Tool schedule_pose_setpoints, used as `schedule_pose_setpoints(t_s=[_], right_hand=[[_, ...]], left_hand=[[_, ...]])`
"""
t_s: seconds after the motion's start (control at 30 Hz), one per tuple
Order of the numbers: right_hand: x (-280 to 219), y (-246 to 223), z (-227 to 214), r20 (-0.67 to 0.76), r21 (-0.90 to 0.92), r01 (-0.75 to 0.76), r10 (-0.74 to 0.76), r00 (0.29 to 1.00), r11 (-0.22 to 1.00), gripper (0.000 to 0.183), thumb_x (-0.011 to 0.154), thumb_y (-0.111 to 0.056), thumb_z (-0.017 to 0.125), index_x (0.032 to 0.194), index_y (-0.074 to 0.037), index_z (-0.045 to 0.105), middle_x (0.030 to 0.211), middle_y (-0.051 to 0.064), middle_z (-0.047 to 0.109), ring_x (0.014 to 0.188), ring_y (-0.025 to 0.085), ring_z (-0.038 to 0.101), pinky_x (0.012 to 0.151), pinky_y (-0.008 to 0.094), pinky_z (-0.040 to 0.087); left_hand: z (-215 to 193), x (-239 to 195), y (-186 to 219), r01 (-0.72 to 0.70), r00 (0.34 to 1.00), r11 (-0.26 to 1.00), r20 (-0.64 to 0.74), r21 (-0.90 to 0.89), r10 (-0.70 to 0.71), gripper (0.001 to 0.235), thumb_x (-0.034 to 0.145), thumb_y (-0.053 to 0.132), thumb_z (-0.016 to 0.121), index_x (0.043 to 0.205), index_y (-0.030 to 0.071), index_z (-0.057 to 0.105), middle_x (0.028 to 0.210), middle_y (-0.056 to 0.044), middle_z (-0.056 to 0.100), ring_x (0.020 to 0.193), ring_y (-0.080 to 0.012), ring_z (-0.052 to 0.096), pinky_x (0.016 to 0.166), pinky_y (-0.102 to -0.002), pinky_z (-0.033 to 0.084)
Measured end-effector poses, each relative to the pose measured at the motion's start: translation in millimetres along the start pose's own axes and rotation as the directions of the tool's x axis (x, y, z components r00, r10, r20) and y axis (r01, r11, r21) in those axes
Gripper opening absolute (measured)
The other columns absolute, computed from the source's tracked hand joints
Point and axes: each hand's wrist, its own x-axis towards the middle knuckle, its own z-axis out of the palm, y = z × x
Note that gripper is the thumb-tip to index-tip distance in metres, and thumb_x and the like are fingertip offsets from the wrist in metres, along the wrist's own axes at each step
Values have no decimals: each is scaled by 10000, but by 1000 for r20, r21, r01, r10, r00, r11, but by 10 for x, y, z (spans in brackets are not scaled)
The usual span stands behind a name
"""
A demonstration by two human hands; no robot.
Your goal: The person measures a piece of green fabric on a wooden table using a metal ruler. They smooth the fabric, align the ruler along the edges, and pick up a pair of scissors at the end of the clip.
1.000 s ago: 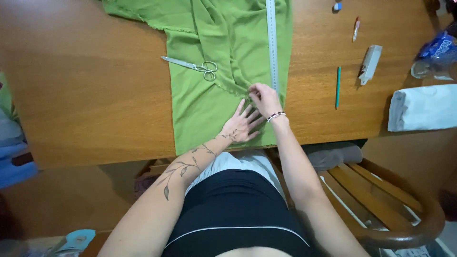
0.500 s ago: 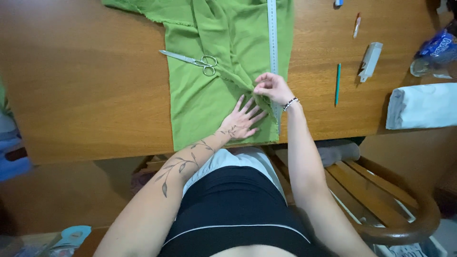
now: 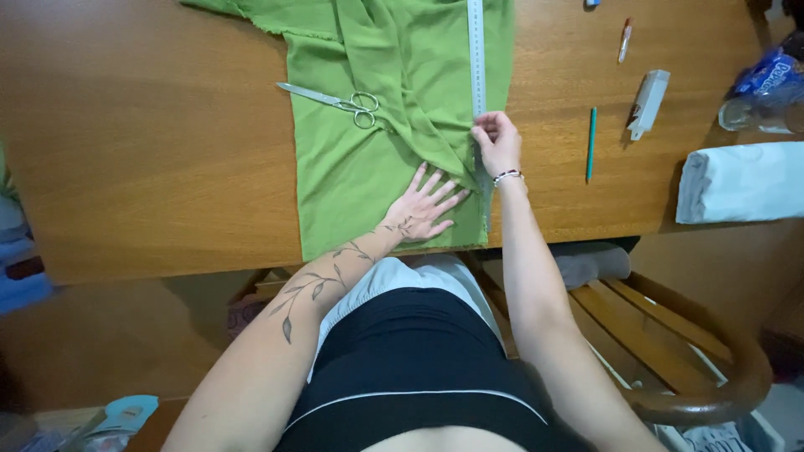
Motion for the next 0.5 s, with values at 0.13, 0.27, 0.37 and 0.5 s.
schedule_pose_setpoints(t_s=[0.13, 0.27, 0.37, 0.5], right_hand=[[-171, -275, -45, -22, -64, 144, -146, 989, 988, 213, 924, -119, 761, 1104, -192, 673, 939, 44, 747, 831, 222, 737, 734, 360, 571], [-460, -356, -42, -164, -193, 343, -374, 913, 919, 141, 970, -72, 672, 1089, -144, 651, 902, 64, 646, 795, 250, 680, 665, 341, 560], [-826, -354, 227, -91, -349, 514, -574, 814, 784, 83, 962, -63, 616, 996, -138, 616, 827, 55, 527, 757, 267, 594, 664, 379, 515], [-1313, -499, 457, 95, -283, 729, -738, 668, 623, 122, 938, -97, 598, 1047, -110, 650, 1063, 65, 616, 983, 263, 655, 863, 366, 568]], left_hand=[[-25, 2, 6, 11, 998, 1000, 55, -10, -11, 644, 983, 604, 323, 1548, 297, 366, 1514, -64, 478, 1452, -353, 362, 1233, -650, 74], [-15, 3, 5, 13, 997, 1000, 75, -28, -11, 652, 978, 595, 313, 1557, 298, 346, 1515, -75, 474, 1457, -351, 355, 1234, -652, 57], [71, -21, 2, 16, 999, 999, 42, -32, -15, 625, 961, 628, 363, 1473, 278, 444, 1481, -85, 494, 1458, -349, 349, 1243, -650, 65], [241, -22, 10, -11, 997, 1000, 73, -8, 12, 556, 906, 559, 463, 1320, 231, 636, 1379, -27, 621, 1517, -323, 237, 1289, -588, 44]])
